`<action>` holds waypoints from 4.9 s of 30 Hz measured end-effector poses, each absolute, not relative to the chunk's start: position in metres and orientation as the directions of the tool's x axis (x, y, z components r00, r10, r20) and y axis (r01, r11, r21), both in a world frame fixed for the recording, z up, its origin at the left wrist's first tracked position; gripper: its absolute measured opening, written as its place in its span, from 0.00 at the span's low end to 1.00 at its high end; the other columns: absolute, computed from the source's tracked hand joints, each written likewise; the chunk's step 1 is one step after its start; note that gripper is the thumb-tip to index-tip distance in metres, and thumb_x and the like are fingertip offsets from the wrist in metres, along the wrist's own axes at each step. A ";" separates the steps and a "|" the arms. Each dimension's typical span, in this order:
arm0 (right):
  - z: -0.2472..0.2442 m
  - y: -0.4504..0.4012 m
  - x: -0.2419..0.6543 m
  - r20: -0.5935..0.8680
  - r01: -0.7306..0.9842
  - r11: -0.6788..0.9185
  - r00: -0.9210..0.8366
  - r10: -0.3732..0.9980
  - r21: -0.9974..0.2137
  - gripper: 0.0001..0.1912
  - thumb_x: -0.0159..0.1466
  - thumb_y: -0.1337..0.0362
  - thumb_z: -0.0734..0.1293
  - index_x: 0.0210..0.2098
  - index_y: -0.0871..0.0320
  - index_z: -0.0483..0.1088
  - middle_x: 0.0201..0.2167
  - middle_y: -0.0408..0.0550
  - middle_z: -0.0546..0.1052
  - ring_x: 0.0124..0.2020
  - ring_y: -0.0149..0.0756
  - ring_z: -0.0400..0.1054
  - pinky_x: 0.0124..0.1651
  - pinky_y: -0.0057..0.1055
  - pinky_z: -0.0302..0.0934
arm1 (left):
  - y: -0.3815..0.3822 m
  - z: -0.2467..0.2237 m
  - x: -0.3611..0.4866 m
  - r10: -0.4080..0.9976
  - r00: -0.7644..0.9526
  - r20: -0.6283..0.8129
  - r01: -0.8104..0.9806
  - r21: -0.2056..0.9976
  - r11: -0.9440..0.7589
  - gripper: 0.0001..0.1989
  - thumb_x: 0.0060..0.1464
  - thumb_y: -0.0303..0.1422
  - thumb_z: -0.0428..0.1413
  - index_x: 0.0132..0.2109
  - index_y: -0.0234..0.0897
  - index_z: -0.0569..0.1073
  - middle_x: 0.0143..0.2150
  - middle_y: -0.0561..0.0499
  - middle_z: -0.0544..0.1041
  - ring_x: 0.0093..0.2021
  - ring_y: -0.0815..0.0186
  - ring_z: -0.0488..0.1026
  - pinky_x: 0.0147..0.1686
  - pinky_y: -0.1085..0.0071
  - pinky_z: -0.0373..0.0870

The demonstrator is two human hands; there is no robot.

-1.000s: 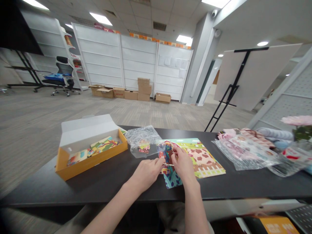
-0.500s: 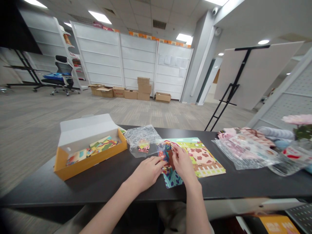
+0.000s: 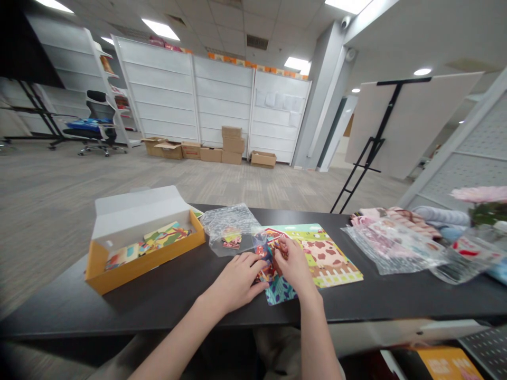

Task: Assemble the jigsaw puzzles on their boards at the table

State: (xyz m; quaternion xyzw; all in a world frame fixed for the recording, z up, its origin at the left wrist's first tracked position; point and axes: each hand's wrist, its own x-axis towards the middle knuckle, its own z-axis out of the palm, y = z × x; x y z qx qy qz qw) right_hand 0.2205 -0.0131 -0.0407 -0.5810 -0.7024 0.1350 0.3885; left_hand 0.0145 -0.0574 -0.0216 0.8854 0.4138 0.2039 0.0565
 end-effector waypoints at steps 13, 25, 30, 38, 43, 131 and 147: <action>-0.024 -0.025 0.208 0.291 0.476 0.285 -0.064 0.955 -0.832 0.16 0.59 0.56 0.69 0.45 0.56 0.73 0.41 0.51 0.79 0.42 0.41 0.75 0.42 0.37 0.73 | -0.050 -0.020 0.009 0.829 0.485 0.278 0.755 0.346 -0.558 0.25 0.58 0.40 0.61 0.58 0.36 0.68 0.51 0.41 0.78 0.53 0.52 0.75 0.53 0.57 0.71; -0.030 -0.027 0.199 0.260 0.517 0.402 -0.327 0.908 -0.755 0.13 0.61 0.63 0.70 0.46 0.53 0.76 0.46 0.50 0.77 0.47 0.42 0.74 0.50 0.39 0.71 | -0.048 -0.021 0.008 0.863 0.424 0.277 0.736 0.450 -0.506 0.18 0.59 0.33 0.58 0.56 0.39 0.68 0.51 0.45 0.75 0.50 0.58 0.76 0.47 0.65 0.73; -0.022 -0.029 0.199 0.262 0.546 0.437 -0.371 0.891 -0.715 0.08 0.65 0.63 0.67 0.37 0.53 0.80 0.48 0.51 0.78 0.51 0.43 0.72 0.57 0.42 0.66 | -0.048 -0.021 0.007 0.864 0.423 0.275 0.725 0.469 -0.504 0.12 0.61 0.32 0.57 0.52 0.39 0.72 0.49 0.46 0.75 0.47 0.60 0.76 0.47 0.66 0.74; -0.034 -0.023 0.203 0.273 0.463 0.347 -0.221 0.936 -0.816 0.11 0.64 0.59 0.67 0.44 0.55 0.74 0.47 0.52 0.76 0.47 0.41 0.74 0.48 0.39 0.73 | -0.045 -0.024 0.004 0.808 0.414 0.418 0.579 0.564 -0.589 0.07 0.59 0.29 0.59 0.45 0.38 0.77 0.49 0.48 0.77 0.49 0.63 0.77 0.52 0.66 0.74; -0.025 -0.027 0.201 0.203 0.296 0.259 -0.207 0.957 -0.920 0.14 0.64 0.53 0.67 0.45 0.54 0.72 0.45 0.50 0.79 0.47 0.42 0.76 0.49 0.39 0.72 | -0.045 -0.019 0.000 0.719 0.400 0.568 0.427 0.578 -0.695 0.12 0.58 0.27 0.61 0.49 0.40 0.77 0.54 0.48 0.77 0.53 0.64 0.76 0.56 0.67 0.73; -0.040 0.003 0.115 0.231 0.065 0.265 -0.326 0.917 -0.962 0.22 0.59 0.61 0.71 0.53 0.52 0.71 0.49 0.51 0.79 0.51 0.41 0.75 0.56 0.42 0.69 | -0.036 -0.010 -0.055 0.787 0.282 0.549 0.833 0.266 -0.484 0.25 0.60 0.23 0.47 0.64 0.32 0.66 0.61 0.40 0.73 0.62 0.55 0.68 0.62 0.56 0.68; -0.004 -0.017 0.140 0.337 0.414 0.420 -0.261 0.905 -0.808 0.10 0.64 0.59 0.66 0.36 0.54 0.79 0.34 0.48 0.82 0.32 0.39 0.75 0.38 0.34 0.68 | -0.035 -0.010 -0.057 0.798 0.232 0.556 0.878 0.233 -0.418 0.28 0.56 0.18 0.47 0.63 0.35 0.68 0.61 0.42 0.73 0.62 0.54 0.66 0.60 0.56 0.67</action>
